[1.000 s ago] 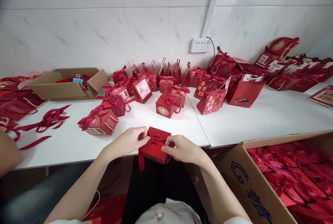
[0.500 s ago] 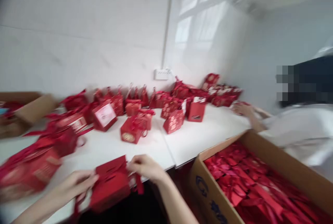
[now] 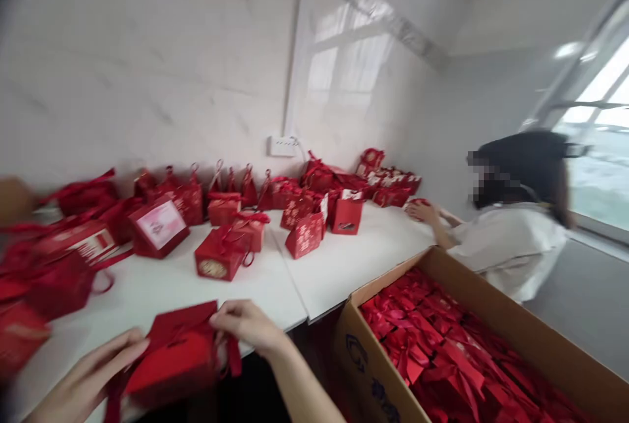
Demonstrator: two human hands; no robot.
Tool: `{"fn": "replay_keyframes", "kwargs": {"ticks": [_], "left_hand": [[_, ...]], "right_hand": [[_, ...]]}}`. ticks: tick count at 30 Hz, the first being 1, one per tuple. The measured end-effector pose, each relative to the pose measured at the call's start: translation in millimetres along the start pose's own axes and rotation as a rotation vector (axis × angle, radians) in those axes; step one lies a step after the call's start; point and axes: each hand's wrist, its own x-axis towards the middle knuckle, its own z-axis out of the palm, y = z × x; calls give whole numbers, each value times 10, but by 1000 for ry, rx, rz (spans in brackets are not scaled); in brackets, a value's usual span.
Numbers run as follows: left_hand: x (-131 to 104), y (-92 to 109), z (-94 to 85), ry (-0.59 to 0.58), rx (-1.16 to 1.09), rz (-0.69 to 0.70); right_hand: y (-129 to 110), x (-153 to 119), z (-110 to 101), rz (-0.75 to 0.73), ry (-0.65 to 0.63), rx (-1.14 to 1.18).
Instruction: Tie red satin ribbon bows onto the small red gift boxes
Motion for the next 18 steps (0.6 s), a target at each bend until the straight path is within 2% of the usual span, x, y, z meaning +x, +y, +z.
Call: {"fn": "replay_keyframes", "kwargs": {"ticks": [1, 3, 5, 7, 10, 14, 18], "left_hand": [[-47, 8, 23, -3, -99, 18], [-121, 32, 75, -91, -253, 48], [-152, 44, 119, -86, -279, 18], [-160, 29, 144, -136, -327, 25], [-181, -25, 156, -152, -387, 44], [-223, -61, 160, -122, -362, 74], [-273, 36, 165, -75, -231, 83]], "right_hand": [[-4, -31, -14, -24, 7, -4], [-5, -70, -53, -35, -12, 16], [8, -77, -95, 0, -55, 58], [27, -75, -121, 23, -80, 83], [46, -81, -130, 46, -91, 95], [-7, -97, -159, 59, -78, 22], [-220, -182, -217, 11, -111, -253]]}}
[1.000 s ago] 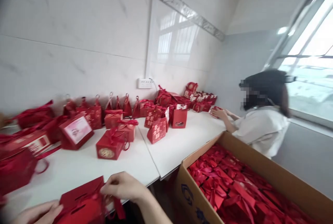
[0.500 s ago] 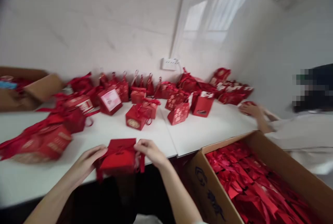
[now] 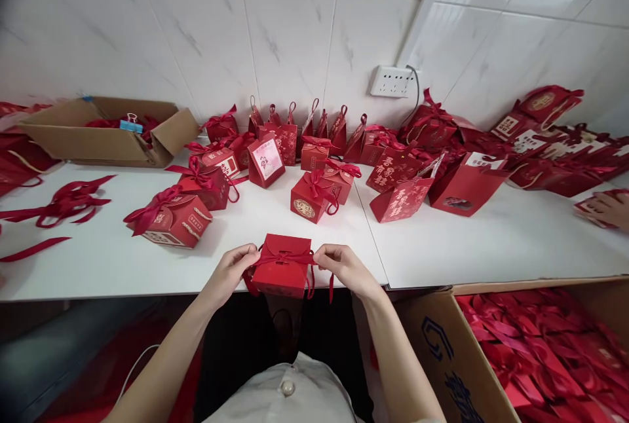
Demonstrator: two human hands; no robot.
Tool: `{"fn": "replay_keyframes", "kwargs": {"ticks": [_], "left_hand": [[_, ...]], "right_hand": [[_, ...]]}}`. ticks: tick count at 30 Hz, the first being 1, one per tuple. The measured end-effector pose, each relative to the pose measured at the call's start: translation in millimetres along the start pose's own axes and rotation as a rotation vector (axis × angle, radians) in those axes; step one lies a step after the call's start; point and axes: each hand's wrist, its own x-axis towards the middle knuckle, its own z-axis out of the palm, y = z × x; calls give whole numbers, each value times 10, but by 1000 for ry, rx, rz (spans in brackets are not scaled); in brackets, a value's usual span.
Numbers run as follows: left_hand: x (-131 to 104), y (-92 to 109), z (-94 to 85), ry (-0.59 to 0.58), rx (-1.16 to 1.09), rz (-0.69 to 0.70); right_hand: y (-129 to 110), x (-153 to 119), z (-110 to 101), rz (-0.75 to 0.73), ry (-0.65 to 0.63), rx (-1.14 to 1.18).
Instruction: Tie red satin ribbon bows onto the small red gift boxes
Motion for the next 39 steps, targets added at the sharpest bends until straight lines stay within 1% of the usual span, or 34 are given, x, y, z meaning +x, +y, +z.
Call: {"fn": "replay_keyframes", "kwargs": {"ticks": [2, 4, 7, 9, 11, 13, 16, 19, 21, 24, 27, 31, 35, 39], "left_hand": [[-30, 83, 24, 6, 99, 2], [-62, 162, 44, -12, 178, -6], [-94, 232, 54, -66, 211, -27], [-102, 242, 41, -102, 204, -40], [-107, 236, 17, -113, 209, -42], [-113, 229, -10, -108, 222, -36], [-133, 235, -38, -91, 220, -25], [-166, 280, -50, -88, 267, 7], [-194, 335, -56, -119, 363, 46], [-238, 440, -67, -151, 595, 76], [-265, 534, -76, -149, 826, 117], [-257, 622, -80, -172, 1050, 193], [-217, 717, -83, -170, 1199, 280], [-142, 870, -48, -188, 1254, 375]], "right_hand": [[-120, -66, -2, -62, -37, -69], [-213, -107, 62, -155, -46, -78], [-258, -90, 249, -267, -20, -74], [-237, -40, 378, -291, -1, -70], [-198, 16, 471, -299, 35, -79], [-156, 64, 519, -313, 90, -114], [-105, 111, 535, -336, 170, -165], [-79, 128, 532, -353, 207, -196], [-72, 130, 534, -361, 208, -206], [-61, 132, 549, -329, 233, -193], [-44, 141, 572, -274, 272, -108], [-30, 161, 587, -232, 291, -24], [-48, 174, 585, -230, 280, -34], [-91, 165, 593, -254, 278, -88]]}}
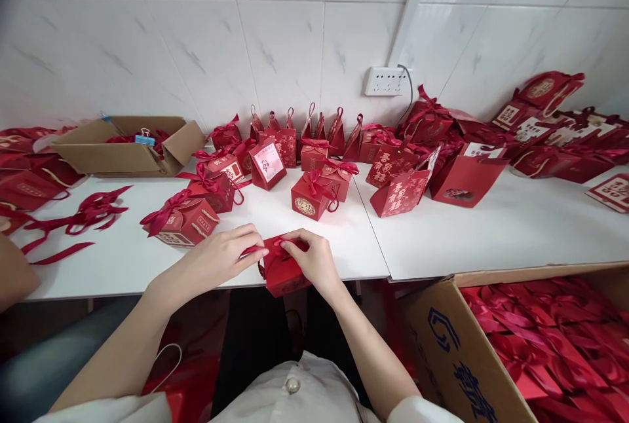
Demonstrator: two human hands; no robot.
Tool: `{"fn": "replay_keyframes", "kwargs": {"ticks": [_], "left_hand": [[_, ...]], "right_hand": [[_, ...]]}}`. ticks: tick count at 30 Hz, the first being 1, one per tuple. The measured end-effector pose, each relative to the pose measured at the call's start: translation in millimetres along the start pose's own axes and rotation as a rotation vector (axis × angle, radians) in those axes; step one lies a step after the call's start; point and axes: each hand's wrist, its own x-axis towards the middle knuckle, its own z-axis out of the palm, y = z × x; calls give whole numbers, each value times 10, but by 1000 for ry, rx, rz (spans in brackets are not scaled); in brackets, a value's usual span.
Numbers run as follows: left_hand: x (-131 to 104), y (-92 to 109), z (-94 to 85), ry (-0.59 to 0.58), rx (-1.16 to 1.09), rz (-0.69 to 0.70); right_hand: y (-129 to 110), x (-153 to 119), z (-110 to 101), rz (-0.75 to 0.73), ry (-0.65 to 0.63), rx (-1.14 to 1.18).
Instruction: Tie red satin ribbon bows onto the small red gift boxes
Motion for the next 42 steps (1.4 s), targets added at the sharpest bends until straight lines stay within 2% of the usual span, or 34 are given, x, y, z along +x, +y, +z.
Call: {"fn": "replay_keyframes", "kwargs": {"ticks": [4, 7, 10, 15, 22, 30, 38, 42], "left_hand": [[176, 52, -97, 34, -120, 74], [306, 52, -92, 16, -263, 152], [413, -8, -19, 2, -344, 190], [516, -172, 206, 80, -531, 92], [443, -259, 477, 157, -633, 38], [290, -253, 577, 254, -557, 59], [222, -181, 589, 171, -753, -35], [242, -168, 648, 166, -851, -84]], "right_hand": [[-10, 7, 2, -47, -38, -16], [20, 21, 2, -56, -54, -40], [52, 44, 4, -48, -68, -50], [70, 60, 3, -86, -113, 48], [110, 71, 28, -67, -21, 177], [84, 50, 68, -21, 98, 122], [36, 33, 105, -22, 85, 61], [63, 49, 61, -42, 71, 44]]}}
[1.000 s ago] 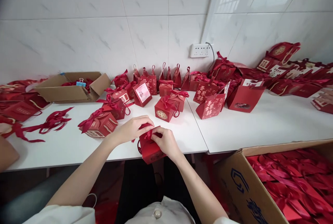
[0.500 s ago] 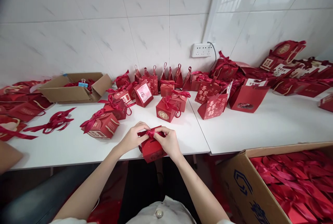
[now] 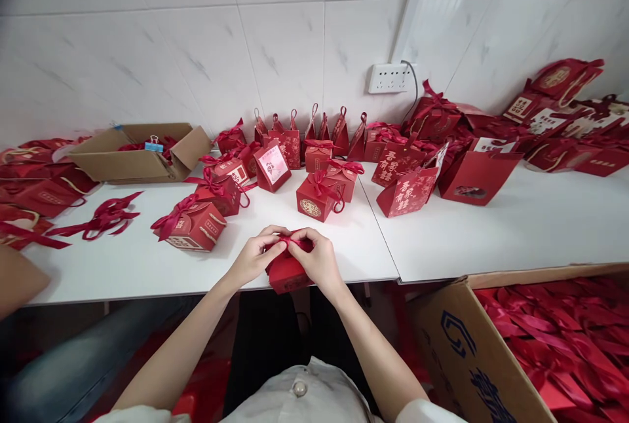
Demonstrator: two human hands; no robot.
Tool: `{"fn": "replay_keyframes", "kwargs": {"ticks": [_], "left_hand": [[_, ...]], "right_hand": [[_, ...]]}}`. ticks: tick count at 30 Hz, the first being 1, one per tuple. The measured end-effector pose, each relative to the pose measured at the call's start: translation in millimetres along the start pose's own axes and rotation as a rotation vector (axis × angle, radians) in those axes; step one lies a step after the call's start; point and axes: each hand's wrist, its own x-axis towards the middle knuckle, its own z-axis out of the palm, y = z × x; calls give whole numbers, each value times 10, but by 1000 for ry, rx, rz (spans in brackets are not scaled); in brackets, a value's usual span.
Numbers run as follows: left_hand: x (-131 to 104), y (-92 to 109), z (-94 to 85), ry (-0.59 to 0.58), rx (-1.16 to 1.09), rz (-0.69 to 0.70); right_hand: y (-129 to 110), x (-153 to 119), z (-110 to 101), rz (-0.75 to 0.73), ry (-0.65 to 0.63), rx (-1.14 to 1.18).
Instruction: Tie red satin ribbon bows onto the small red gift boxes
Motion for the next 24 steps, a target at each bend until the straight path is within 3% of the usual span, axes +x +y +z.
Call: {"fn": "replay_keyframes", "kwargs": {"ticks": [7, 12, 16, 21, 24], "left_hand": [[44, -104, 30, 8, -147, -33], [61, -148, 41, 9, -282, -28], [62, -168, 54, 49, -330, -41], [59, -173, 57, 74, -343, -48], [61, -166, 57, 55, -309, -38]], "right_hand": [[-12, 95, -153, -23, -228, -22], [39, 75, -95, -64, -118, -70], [31, -14, -118, -241, 24, -235], [-9, -148, -199, -460, -46, -519], [17, -159, -171, -524, 12, -597]]}}
